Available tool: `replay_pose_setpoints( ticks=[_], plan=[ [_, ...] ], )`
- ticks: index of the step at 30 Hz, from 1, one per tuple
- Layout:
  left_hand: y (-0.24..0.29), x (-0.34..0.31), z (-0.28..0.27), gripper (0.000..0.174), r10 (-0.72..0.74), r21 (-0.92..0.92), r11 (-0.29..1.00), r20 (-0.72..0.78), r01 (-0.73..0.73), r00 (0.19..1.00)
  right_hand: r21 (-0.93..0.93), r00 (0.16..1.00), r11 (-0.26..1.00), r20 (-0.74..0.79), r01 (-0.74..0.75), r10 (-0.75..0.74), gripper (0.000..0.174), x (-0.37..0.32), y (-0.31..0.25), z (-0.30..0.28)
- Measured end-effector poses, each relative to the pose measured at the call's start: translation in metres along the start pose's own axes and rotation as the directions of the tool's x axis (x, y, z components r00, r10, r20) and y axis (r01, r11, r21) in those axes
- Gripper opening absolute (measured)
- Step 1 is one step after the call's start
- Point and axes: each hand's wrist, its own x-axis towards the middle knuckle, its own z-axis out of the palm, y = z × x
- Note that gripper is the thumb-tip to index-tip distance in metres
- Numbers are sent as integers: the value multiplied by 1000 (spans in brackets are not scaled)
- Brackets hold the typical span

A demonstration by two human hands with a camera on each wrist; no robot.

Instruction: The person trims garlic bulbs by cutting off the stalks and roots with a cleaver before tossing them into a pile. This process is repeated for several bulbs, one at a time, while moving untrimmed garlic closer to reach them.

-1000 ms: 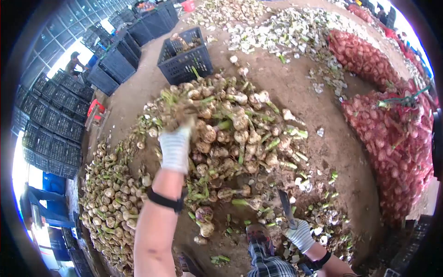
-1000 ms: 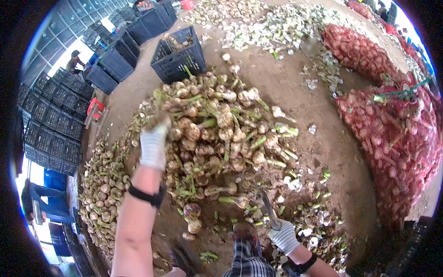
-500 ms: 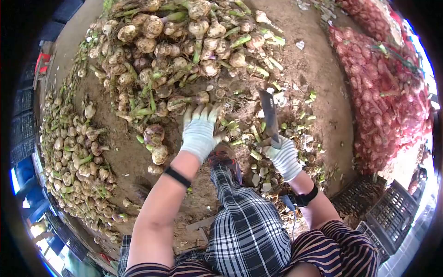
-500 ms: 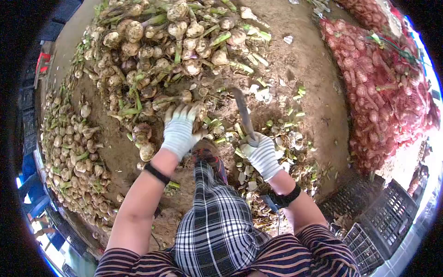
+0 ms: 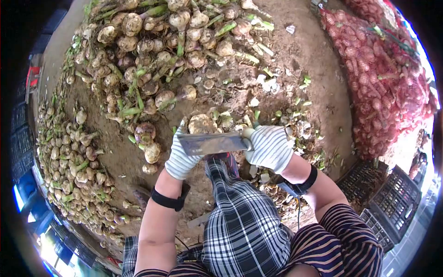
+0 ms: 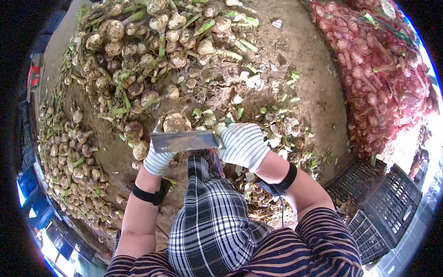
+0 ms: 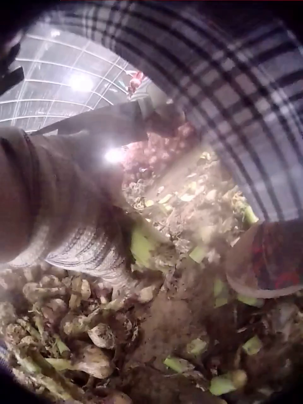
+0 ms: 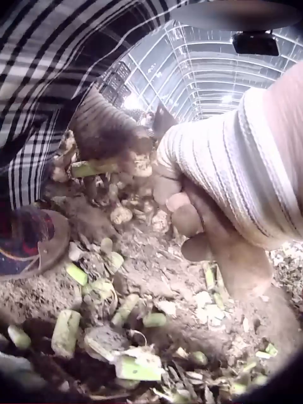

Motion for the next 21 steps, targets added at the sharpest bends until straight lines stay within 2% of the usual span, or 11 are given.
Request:
replay_pose_setpoints(
  ticks=[2,4,6,8,11,15,16,17,18,19,21],
  plan=[
    [-12,-9,-2,42,280,498,848,-131,-181,951,35,999,999,-31,23,-22,13,2,-8,5],
    [-22,-13,2,44,272,511,839,-96,-187,957,121,998,993,-67,11,-3,17,4,-17,8],
    [-26,-15,13,45,134,-163,973,-169,-162,976,99,996,995,-93,23,-14,21,8,-26,5],
    [-27,-13,8,46,220,149,965,-18,-215,975,130,995,990,-90,49,-38,14,9,-28,0],
    [-38,-20,17,41,324,997,73,-21,-3,946,249,989,967,-147,60,-23,12,7,-23,11],
    [-48,-25,76,61,449,861,493,-127,-127,885,301,984,953,-179,41,15,11,-4,2,41],
    [-54,-25,98,61,448,861,493,-127,-126,885,-12,971,976,105,-217,217,17,1,8,26],
    [-56,-28,113,53,490,944,257,58,-207,870,-135,716,869,515,-475,471,23,16,33,25],
    [-60,-31,124,45,489,960,14,238,-280,839,-94,653,793,512,-602,557,24,5,45,22],
    [-52,-23,132,57,494,826,-549,445,-129,747,-57,694,778,415,-625,588,24,-3,53,22],
    [-23,-23,89,64,590,893,-437,374,-107,715,20,837,840,108,-542,537,20,-17,54,22]
  ],
)
